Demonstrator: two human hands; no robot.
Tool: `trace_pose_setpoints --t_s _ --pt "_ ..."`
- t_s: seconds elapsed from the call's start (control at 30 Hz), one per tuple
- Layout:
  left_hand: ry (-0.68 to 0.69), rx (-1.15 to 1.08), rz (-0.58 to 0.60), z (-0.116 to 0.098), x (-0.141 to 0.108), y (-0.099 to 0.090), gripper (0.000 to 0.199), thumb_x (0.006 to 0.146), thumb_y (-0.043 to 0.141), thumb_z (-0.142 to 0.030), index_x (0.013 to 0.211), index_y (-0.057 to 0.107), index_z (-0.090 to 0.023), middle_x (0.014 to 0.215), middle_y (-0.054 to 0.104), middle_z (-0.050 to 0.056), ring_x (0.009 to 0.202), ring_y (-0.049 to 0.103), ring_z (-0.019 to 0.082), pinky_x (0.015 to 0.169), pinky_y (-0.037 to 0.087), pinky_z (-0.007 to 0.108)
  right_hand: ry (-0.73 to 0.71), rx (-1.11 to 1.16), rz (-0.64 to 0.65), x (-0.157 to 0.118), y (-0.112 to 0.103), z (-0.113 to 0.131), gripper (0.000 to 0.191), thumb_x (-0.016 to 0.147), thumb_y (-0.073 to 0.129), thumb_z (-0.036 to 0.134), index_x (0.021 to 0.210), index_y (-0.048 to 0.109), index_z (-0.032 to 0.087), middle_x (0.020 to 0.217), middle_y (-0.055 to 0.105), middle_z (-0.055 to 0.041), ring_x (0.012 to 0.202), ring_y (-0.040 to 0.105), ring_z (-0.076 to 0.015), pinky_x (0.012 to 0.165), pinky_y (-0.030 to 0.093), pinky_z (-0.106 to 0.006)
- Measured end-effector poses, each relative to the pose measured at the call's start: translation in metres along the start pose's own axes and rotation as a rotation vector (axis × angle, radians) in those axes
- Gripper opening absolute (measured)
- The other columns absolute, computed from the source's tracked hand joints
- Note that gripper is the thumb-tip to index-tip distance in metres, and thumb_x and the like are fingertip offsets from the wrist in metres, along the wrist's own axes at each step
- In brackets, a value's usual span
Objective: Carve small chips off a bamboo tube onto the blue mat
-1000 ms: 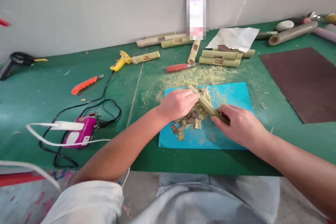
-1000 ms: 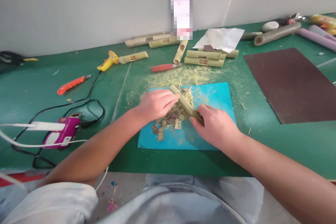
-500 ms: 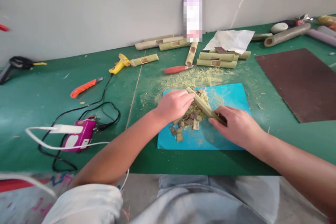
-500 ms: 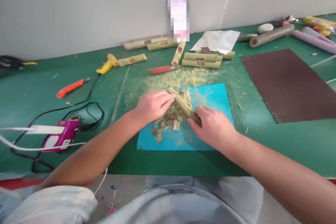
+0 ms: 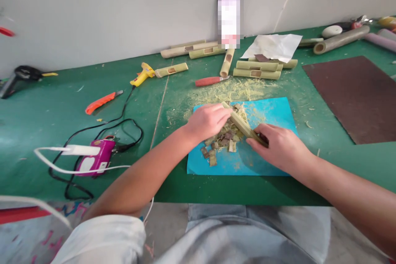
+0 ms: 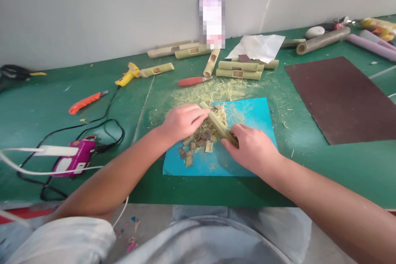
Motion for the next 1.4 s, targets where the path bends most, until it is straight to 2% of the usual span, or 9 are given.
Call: trace_pose_setpoints --t_s 0.07,0.23,0.37,0.53,0.77,0.9,1.17,1.33,1.4 --pt "-0.037 0.035 -0.028 0.001 0.0 -0.001 0.025 0.099 0.047 -0.024 0.1 0.07 -0.012 0.078 0.07 0.007 0.072 0.066 0.017 0.064 0.053 0.027 0.002 0.001 -0.003 0.0 0.0 0.0 0.026 0.086 0.051 0.046 0.078 0.053 0.021 0.071 0.057 -0.0011 0.059 0.047 -0.0138 0.056 0.029 -0.028" --pt "0.102 -0.027 0.064 -0.002 0.001 -0.001 0.027 0.1 0.045 -0.025 0.104 0.069 -0.016 0.082 0.07 0.006 0.075 0.067 0.016 0.069 0.054 0.027 -0.01 0.011 0.0 0.0 -0.001 0.001 0.027 0.086 0.051 0.046 0.075 0.052 0.021 0.069 0.057 -0.001 0.057 0.046 -0.0132 0.055 0.028 -0.029" --pt "-0.051 0.03 0.021 0.009 0.0 -0.002 0.026 0.098 0.047 -0.024 0.102 0.07 -0.012 0.08 0.069 0.007 0.073 0.066 0.017 0.065 0.053 0.028 0.002 0.016 -0.007 0.001 -0.003 0.002 0.026 0.086 0.05 0.045 0.079 0.057 0.021 0.072 0.059 -0.0019 0.059 0.049 -0.0139 0.056 0.03 -0.028" --pt "0.027 -0.107 0.059 0.005 -0.003 0.0 0.025 0.098 0.048 -0.026 0.106 0.07 -0.015 0.087 0.072 0.007 0.079 0.068 0.016 0.071 0.054 0.027 -0.014 0.031 -0.002 0.001 -0.005 0.003 0.026 0.087 0.05 0.044 0.08 0.059 0.02 0.071 0.06 -0.0023 0.059 0.05 -0.0141 0.056 0.031 -0.029" --pt "-0.124 -0.028 -0.019 0.025 -0.005 0.003 0.022 0.096 0.052 -0.024 0.103 0.07 -0.013 0.083 0.071 0.007 0.073 0.066 0.015 0.065 0.052 0.026 0.015 0.031 -0.002 0.0 -0.007 0.004 0.029 0.085 0.054 0.046 0.094 0.065 0.021 0.075 0.065 -0.0019 0.061 0.055 -0.0152 0.056 0.033 -0.029" --pt "-0.159 -0.059 -0.05 0.027 -0.005 0.003 0.021 0.095 0.054 -0.023 0.101 0.071 -0.014 0.081 0.07 0.006 0.071 0.065 0.014 0.064 0.051 0.025 -0.021 -0.043 -0.093 -0.004 -0.008 0.005 0.032 0.083 0.057 0.046 0.102 0.065 0.021 0.083 0.067 -0.0026 0.063 0.056 -0.0161 0.055 0.032 -0.029" --pt "0.026 -0.13 0.0 0.005 -0.003 0.003 0.022 0.097 0.052 -0.025 0.107 0.07 -0.017 0.088 0.073 0.005 0.076 0.067 0.014 0.067 0.051 0.024 -0.002 -0.088 -0.085 -0.004 -0.005 0.004 0.025 0.084 0.053 0.042 0.087 0.065 0.02 0.072 0.065 -0.0025 0.057 0.054 -0.0154 0.052 0.026 -0.03" --pt "-0.102 -0.017 -0.041 0.015 -0.003 0.003 0.024 0.097 0.05 -0.025 0.105 0.07 -0.014 0.083 0.072 0.006 0.071 0.066 0.015 0.063 0.051 0.025 -0.007 -0.096 -0.075 -0.003 -0.006 0.006 0.026 0.085 0.051 0.042 0.087 0.064 0.021 0.075 0.065 -0.0028 0.059 0.054 -0.0152 0.052 0.025 -0.03" --pt "-0.087 -0.028 -0.03 0.012 -0.002 0.002 0.024 0.098 0.05 -0.025 0.106 0.07 -0.015 0.084 0.072 0.006 0.073 0.066 0.015 0.064 0.051 0.025 -0.015 -0.095 -0.071 -0.003 -0.005 0.006 0.025 0.085 0.052 0.042 0.086 0.064 0.02 0.076 0.065 -0.0029 0.059 0.054 -0.015 0.052 0.025 -0.03"
Point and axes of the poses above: each hand's wrist, its own x-axis towards the middle knuckle, its own y-axis out of the palm, z = x × y, the point moved 2 cm from there along x, towards the middle knuckle
